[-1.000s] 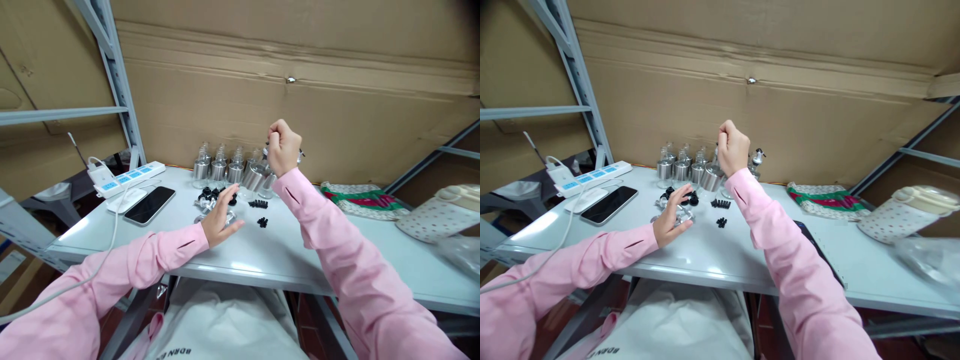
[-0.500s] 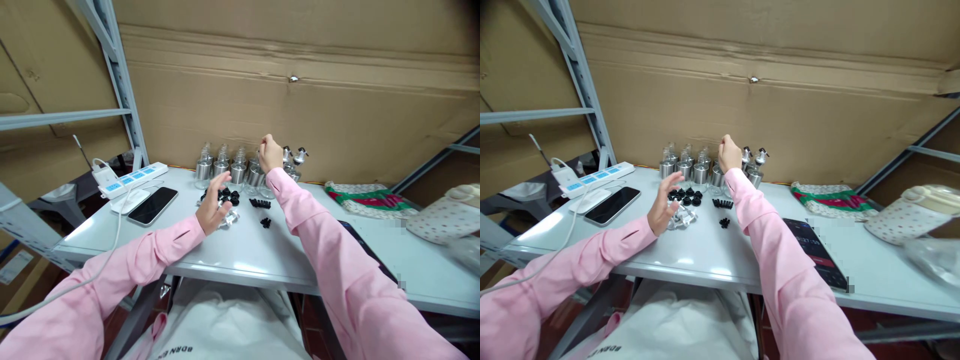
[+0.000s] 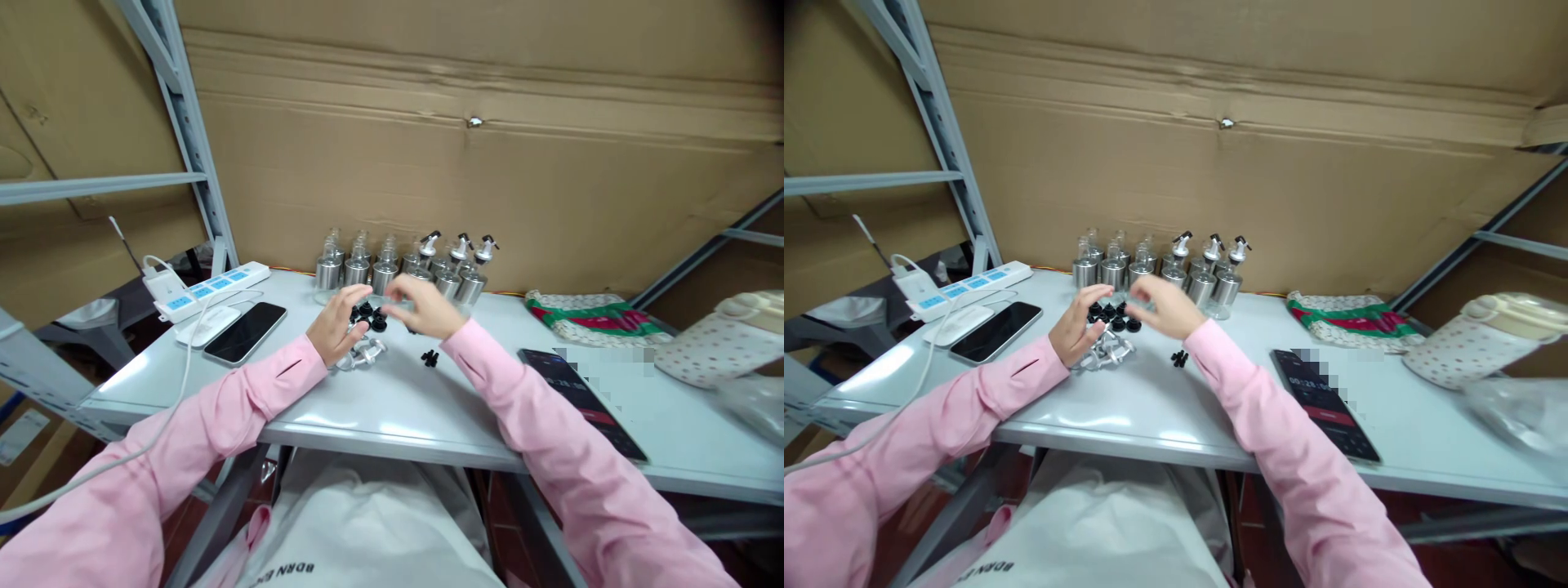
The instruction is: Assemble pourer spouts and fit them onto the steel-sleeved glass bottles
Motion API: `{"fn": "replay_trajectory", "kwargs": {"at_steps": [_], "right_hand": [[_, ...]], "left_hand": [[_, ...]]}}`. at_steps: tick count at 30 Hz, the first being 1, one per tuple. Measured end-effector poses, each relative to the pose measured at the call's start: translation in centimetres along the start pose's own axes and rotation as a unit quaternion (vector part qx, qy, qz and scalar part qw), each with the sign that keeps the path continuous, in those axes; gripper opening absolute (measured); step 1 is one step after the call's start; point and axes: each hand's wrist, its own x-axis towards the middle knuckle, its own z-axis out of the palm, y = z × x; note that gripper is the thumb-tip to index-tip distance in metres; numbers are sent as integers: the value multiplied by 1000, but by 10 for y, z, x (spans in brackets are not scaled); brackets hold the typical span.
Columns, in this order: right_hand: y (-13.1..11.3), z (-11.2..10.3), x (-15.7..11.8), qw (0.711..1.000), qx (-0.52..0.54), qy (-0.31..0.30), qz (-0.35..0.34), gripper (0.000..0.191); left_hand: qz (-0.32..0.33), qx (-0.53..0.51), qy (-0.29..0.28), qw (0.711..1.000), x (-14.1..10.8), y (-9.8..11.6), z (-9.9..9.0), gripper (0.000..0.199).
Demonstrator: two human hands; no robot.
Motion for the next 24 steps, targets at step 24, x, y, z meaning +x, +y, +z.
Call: {"fn": "replay_trajectory", "kwargs": {"at_steps": [24], "right_hand": [[-3, 18, -29, 855, 458, -4, 245, 32]], "left_hand": [[-48, 53, -92, 993, 1, 5, 8, 21]]}}
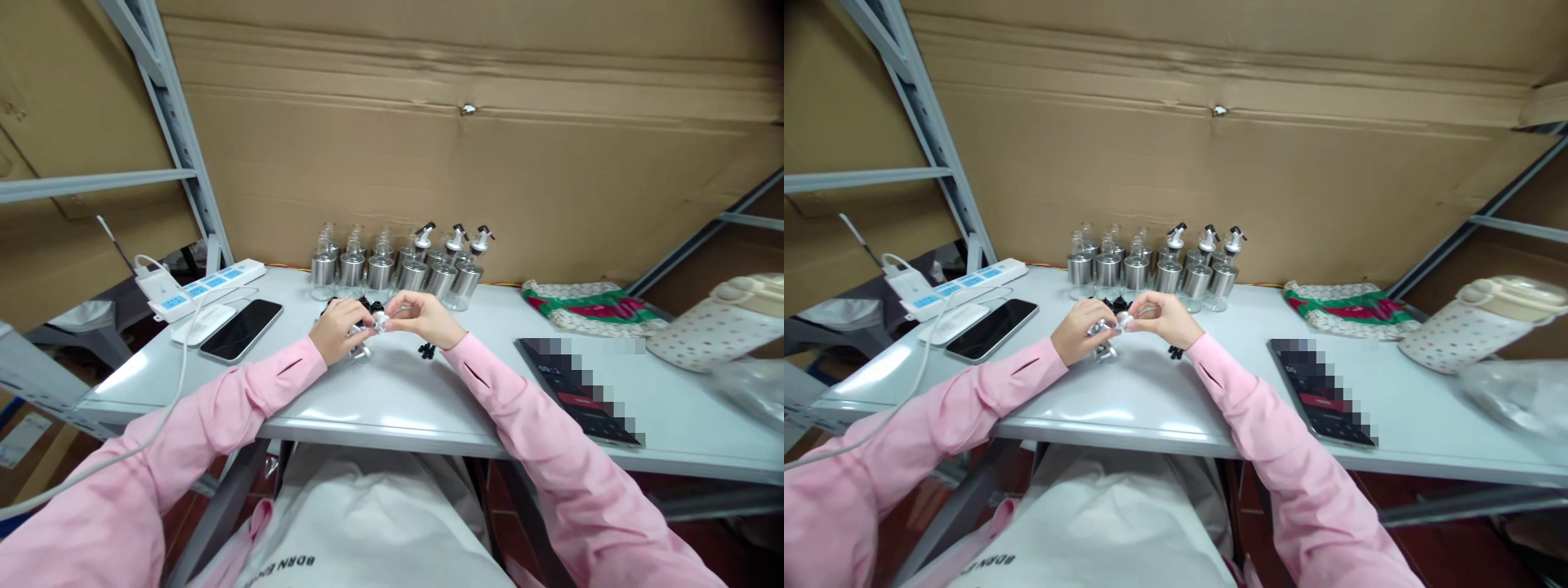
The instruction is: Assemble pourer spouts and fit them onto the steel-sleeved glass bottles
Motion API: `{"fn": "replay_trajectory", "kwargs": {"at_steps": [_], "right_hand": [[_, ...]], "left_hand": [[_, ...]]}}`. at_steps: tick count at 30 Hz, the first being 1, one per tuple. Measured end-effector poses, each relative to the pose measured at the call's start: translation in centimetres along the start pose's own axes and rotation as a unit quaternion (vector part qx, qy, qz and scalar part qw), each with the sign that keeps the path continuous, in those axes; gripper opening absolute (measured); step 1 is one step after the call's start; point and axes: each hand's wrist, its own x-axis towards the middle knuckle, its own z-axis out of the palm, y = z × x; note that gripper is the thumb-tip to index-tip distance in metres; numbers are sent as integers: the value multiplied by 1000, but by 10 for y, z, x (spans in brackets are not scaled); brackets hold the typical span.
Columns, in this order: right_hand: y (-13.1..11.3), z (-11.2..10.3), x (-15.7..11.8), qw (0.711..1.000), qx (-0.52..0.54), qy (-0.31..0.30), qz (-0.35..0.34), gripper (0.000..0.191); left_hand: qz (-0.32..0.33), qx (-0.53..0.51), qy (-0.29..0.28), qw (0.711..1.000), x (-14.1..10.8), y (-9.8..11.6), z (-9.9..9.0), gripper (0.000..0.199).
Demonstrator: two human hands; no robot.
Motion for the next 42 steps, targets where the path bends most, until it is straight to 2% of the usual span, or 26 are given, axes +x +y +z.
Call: {"fn": "replay_trajectory", "kwargs": {"at_steps": [3, 6, 17, 23, 30, 35, 38, 42], "right_hand": [[-2, 6, -2, 1000, 12, 7, -11, 34], [-2, 8, -3, 1000, 1, 9, -17, 35], [-7, 9, -6, 999, -32, -33, -27, 35], [-6, 14, -8, 996, -70, -41, -37, 36], [-9, 13, -11, 977, -177, -69, -92, 29], [-8, 13, -11, 972, -199, -66, -106, 25], [-10, 6, -10, 968, -211, -90, -99, 24], [-13, -24, -8, 949, -280, -141, -42, 23]], "left_hand": [[-24, -44, 37, 998, 1, 5, -2, 20], [-13, -67, 61, 996, 2, 9, -4, 22], [35, -50, 92, 994, 0, 16, -5, 10], [48, -35, 90, 994, 0, 16, -5, 16], [-3, -23, 80, 997, -1, 11, -2, 18], [9, -35, 61, 997, -1, 12, -2, 19], [22, -18, 49, 998, 0, 13, -4, 19], [26, 10, 31, 999, 0, 16, -6, 15]]}}
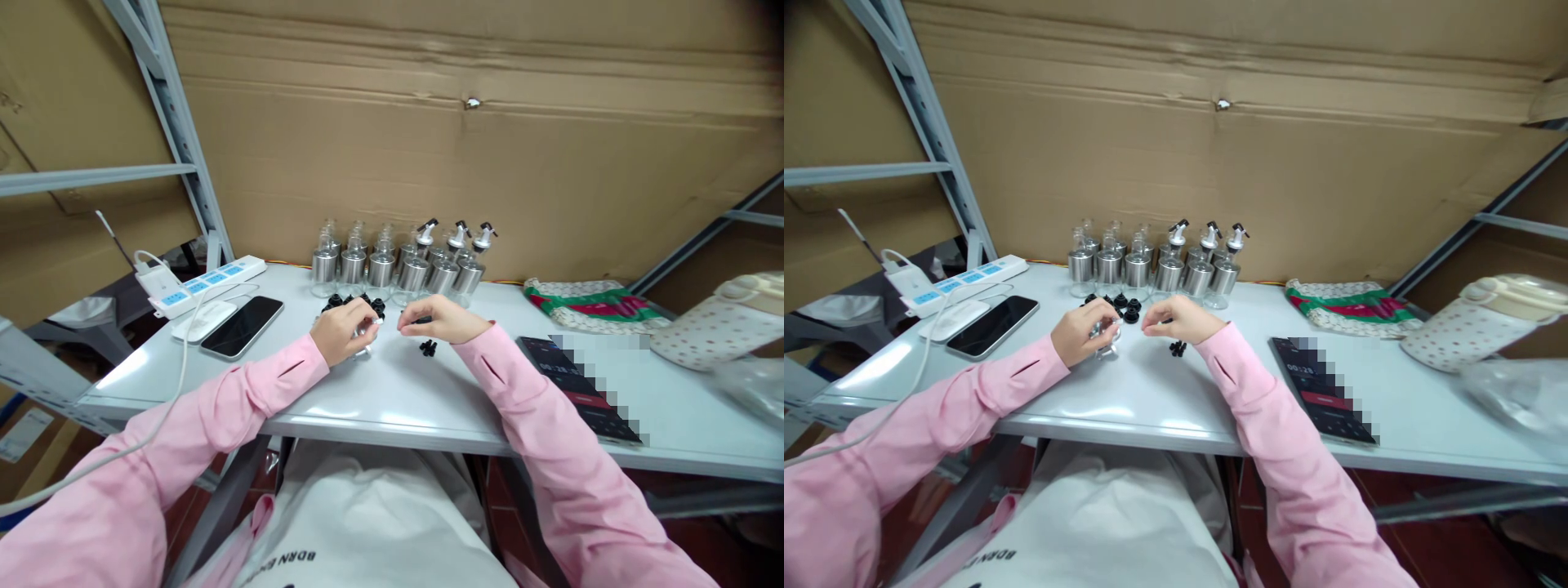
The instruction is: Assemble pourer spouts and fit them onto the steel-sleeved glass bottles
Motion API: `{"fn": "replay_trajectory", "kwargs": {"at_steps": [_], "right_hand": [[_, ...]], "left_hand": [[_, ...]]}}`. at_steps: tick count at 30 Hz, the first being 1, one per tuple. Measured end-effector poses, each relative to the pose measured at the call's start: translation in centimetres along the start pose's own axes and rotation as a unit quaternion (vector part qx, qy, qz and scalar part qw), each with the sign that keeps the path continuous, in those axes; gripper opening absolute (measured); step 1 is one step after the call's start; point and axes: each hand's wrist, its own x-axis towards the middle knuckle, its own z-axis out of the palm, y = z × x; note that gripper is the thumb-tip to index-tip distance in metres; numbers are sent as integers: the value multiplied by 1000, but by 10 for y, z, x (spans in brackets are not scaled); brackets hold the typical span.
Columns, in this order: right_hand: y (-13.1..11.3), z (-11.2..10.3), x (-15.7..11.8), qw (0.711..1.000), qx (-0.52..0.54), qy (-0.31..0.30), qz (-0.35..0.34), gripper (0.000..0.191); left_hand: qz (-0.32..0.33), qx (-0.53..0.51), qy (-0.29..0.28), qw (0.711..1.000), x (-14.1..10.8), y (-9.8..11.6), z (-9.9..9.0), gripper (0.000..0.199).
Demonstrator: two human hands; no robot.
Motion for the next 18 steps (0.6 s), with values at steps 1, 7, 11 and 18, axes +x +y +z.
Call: {"fn": "replay_trajectory", "kwargs": {"at_steps": [1, 7, 11, 18], "right_hand": [[6, -7, -2, 1000, -24, -7, 19, 22], [36, -19, -10, 986, -125, -59, 89, 14], [39, -12, -7, 978, -174, -56, 95, 12], [39, -5, -1, 970, -208, -12, 125, 10]], "left_hand": [[1, 2, -5, 1000, 0, 1, -1, 15], [3, 8, -18, 1000, 1, 4, -1, 15], [11, 6, -16, 1000, 0, 4, -1, 15], [17, 5, -13, 1000, 0, 2, 0, 15]]}}
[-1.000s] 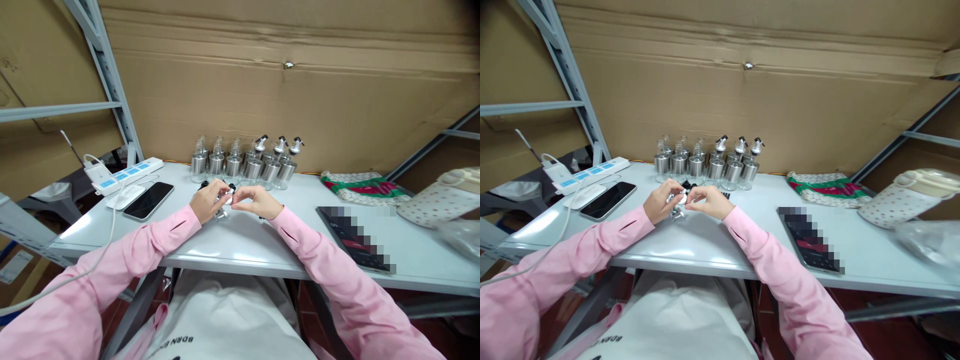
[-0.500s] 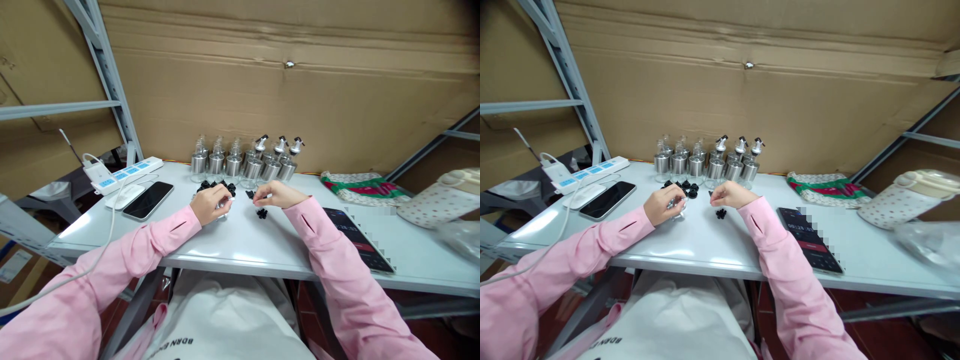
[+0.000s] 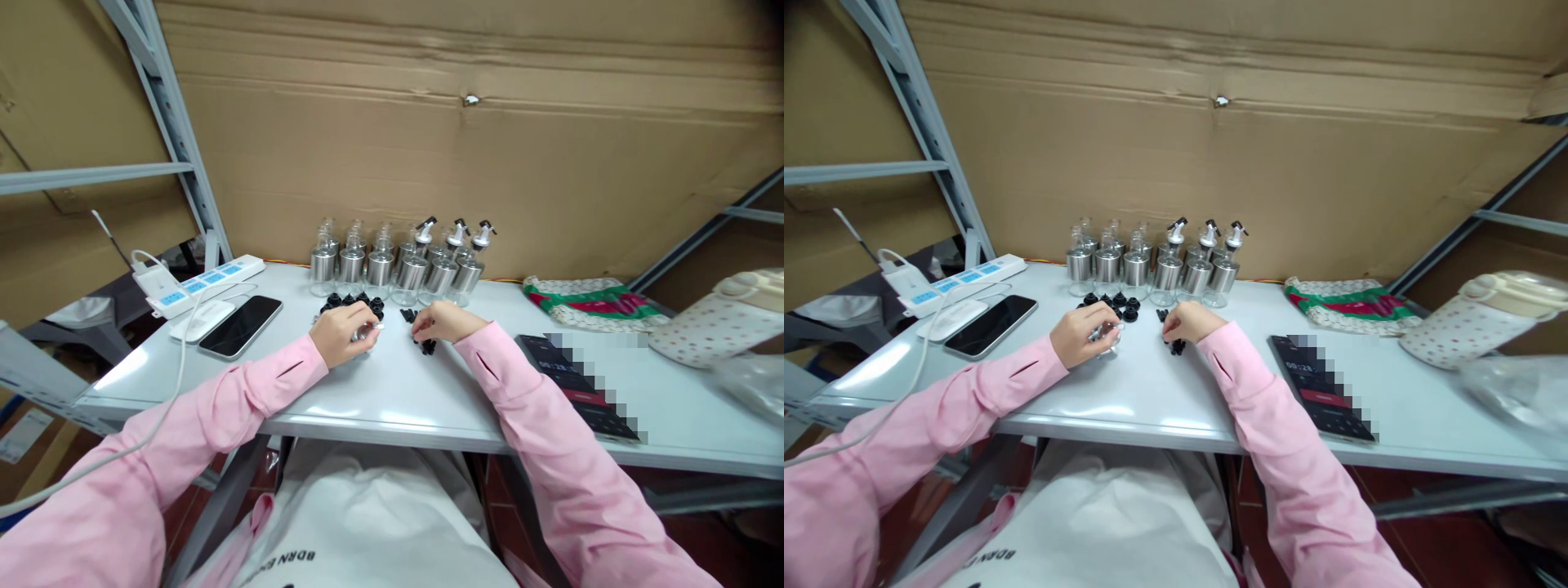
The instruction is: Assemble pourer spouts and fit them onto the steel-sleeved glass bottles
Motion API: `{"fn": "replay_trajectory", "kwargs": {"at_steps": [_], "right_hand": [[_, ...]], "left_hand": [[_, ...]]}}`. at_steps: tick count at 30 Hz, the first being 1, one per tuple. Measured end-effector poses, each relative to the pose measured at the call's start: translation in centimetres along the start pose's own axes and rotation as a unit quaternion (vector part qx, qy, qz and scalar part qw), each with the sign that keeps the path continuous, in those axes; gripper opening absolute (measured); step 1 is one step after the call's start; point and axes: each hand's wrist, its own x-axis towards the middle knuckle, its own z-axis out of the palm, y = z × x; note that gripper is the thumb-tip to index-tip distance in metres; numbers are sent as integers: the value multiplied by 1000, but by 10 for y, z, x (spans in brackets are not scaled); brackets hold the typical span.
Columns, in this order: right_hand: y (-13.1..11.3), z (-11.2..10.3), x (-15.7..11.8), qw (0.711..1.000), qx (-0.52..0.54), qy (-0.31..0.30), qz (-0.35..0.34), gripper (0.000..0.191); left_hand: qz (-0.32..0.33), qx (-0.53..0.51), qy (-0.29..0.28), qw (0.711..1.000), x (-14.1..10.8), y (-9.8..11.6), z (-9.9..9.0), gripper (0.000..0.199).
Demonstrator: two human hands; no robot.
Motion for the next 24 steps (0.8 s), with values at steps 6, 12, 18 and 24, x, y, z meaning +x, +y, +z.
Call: {"fn": "replay_trajectory", "kwargs": {"at_steps": [6, 12, 18, 24], "right_hand": [[-6, 2, 1, 1000, 3, 6, 15, 7], [-8, 2, 2, 999, -4, 14, 30, 8], [-14, 1, 1, 999, -8, -18, 28, 8], [-18, 3, 1, 999, 11, -36, 28, 6]], "left_hand": [[-5, 2, -11, 1000, 0, 0, 1, 16], [0, -2, -13, 1000, -1, 1, 2, 15], [5, -9, -10, 1000, -1, 1, 1, 16], [-2, -12, -18, 1000, -1, 0, 1, 15]]}}
